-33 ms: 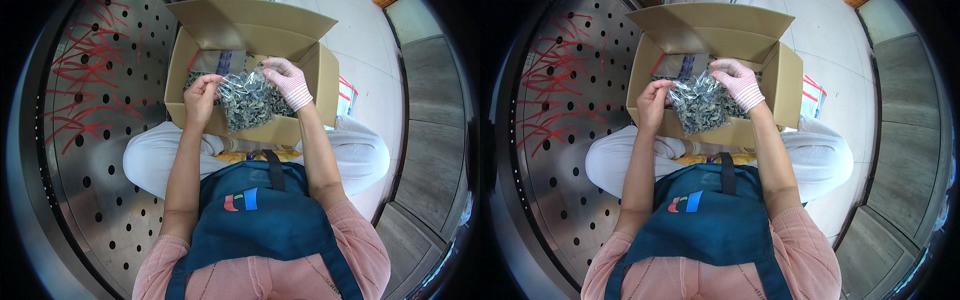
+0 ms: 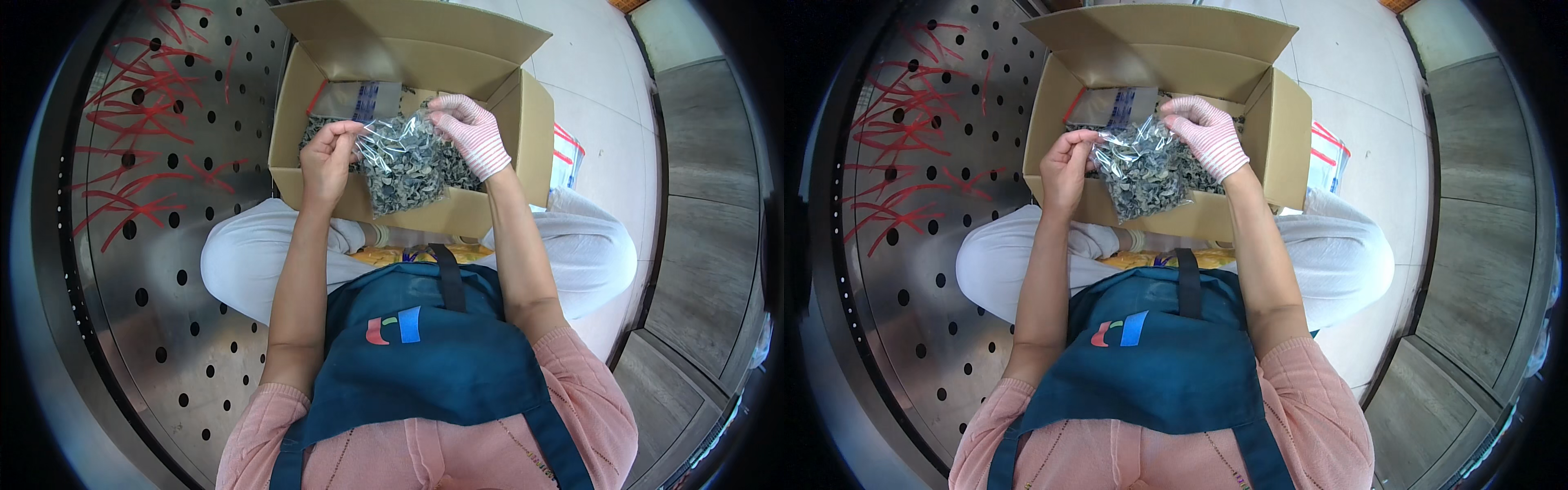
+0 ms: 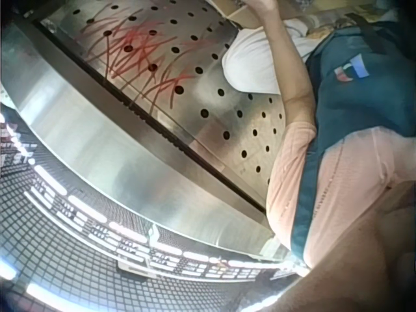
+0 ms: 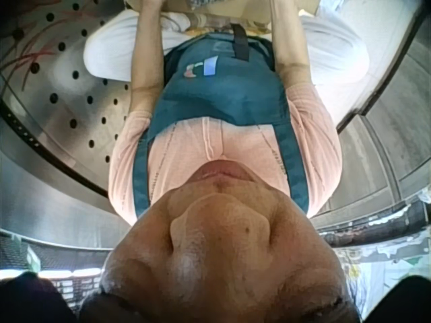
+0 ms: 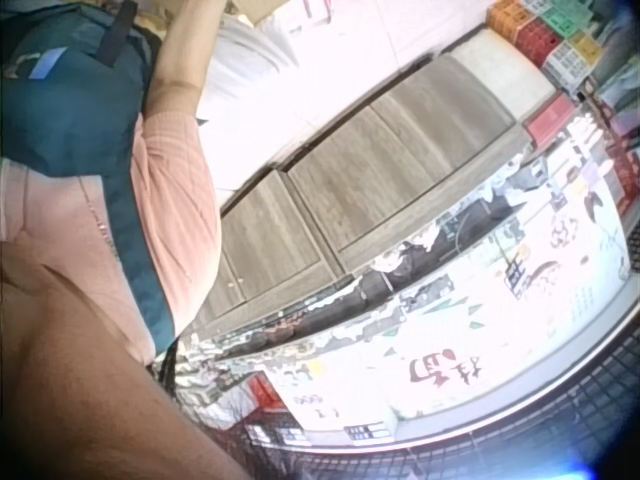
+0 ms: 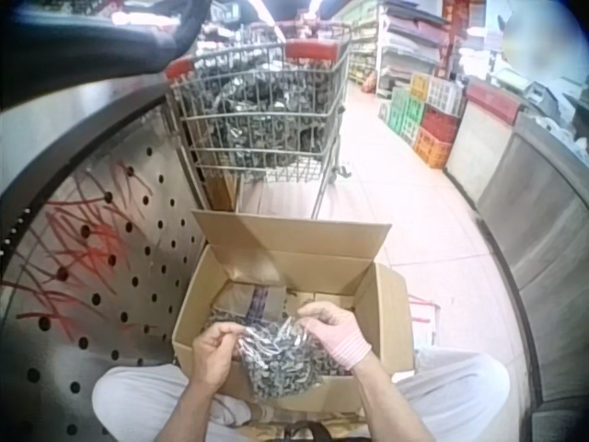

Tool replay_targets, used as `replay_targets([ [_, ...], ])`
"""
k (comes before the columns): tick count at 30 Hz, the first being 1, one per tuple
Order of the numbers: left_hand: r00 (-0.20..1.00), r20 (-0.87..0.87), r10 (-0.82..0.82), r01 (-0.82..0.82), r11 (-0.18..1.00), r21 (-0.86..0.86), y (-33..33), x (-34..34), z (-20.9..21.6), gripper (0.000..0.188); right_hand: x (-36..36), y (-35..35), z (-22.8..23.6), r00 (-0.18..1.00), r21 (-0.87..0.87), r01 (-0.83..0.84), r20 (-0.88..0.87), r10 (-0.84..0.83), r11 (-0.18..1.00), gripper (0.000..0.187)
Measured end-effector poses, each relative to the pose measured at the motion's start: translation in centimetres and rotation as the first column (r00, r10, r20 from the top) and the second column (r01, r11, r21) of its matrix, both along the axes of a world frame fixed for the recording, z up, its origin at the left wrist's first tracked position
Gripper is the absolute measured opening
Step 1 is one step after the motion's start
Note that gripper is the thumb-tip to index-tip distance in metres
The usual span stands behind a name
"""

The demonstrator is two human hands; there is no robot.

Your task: The person scoops small metal fasteners from a cardboard box into clear plastic bags. They seal each bag and place it into a wire basket. The person repeats this process multiple times.

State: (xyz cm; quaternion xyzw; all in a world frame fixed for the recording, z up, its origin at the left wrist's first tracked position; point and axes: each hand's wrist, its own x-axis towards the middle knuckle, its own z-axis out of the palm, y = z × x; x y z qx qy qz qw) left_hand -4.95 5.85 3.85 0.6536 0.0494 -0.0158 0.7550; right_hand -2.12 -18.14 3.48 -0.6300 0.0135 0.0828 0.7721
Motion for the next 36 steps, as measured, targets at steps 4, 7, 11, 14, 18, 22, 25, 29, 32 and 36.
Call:
replay_targets([
  [4, 0.999, 0.044, -0.024, 0.024, 1.000, 0.003, 0.3, 0.0, -0.4, 0.015, 0.4, -0.8, -1.3, 1.000, -0.034, 0.011, 0.026, -0.010, 0.999, 0.004],
  [7, 0.997, 0.067, -0.041, 0.039, 0.999, 0.024, 0.5, 0.2, -0.6, 0.015, 0.5, -0.8, -1.6, 1.000, 0.060, 0.006, 0.028, -0.008, 0.998, 0.006],
  [11, 1.000, 0.011, -0.006, 0.006, 1.000, 0.029, 0.1, 0.0, -0.2, 0.014, 0.6, -0.9, -1.9, 0.998, 0.023, -0.012, 0.064, 0.010, 1.000, 0.006],
  [14, 1.000, -0.008, -0.003, 0.004, 0.999, 0.054, 0.0, -0.1, 0.0, 0.015, 0.6, -0.9, -1.5, 0.995, -0.067, -0.044, 0.082, 0.049, 0.997, 0.006],
  [18, 1.000, -0.001, -0.022, 0.022, 0.996, 0.081, 0.0, -0.3, -0.4, 0.016, 0.3, -1.2, -0.4, 0.989, -0.074, -0.082, 0.115, 0.090, 0.994, 0.012],
  [22, 0.999, 0.031, -0.031, 0.028, 0.995, 0.092, 0.0, -0.4, -0.5, 0.016, -0.2, 0.0, 1.1, 0.997, -0.317, -0.067, 0.026, 0.079, 0.946, 0.022],
  [25, 0.999, 0.031, -0.018, 0.015, 0.995, 0.098, -0.3, -0.4, -0.3, 0.016, -0.6, 0.8, -0.7, 1.000, -0.091, 0.001, 0.013, 0.000, 0.996, 0.039],
  [29, 1.000, 0.025, -0.001, -0.001, 0.996, 0.084, -0.2, -0.5, -0.6, 0.016, -1.5, 1.6, -1.6, 0.991, 0.118, 0.011, -0.130, 0.004, 0.993, 0.046],
  [32, 1.000, 0.019, 0.012, -0.014, 0.997, 0.076, -0.2, -0.5, -0.7, 0.016, -2.2, 2.2, -2.3, 0.983, 0.171, 0.026, -0.183, 0.006, 0.985, 0.043],
  [36, 1.000, 0.018, -0.001, 0.000, 1.000, 0.031, 0.3, -0.4, -1.3, 0.016, -2.0, 2.8, -2.4, 0.945, 0.356, 0.170, -0.322, -0.050, 0.919, 0.037],
])
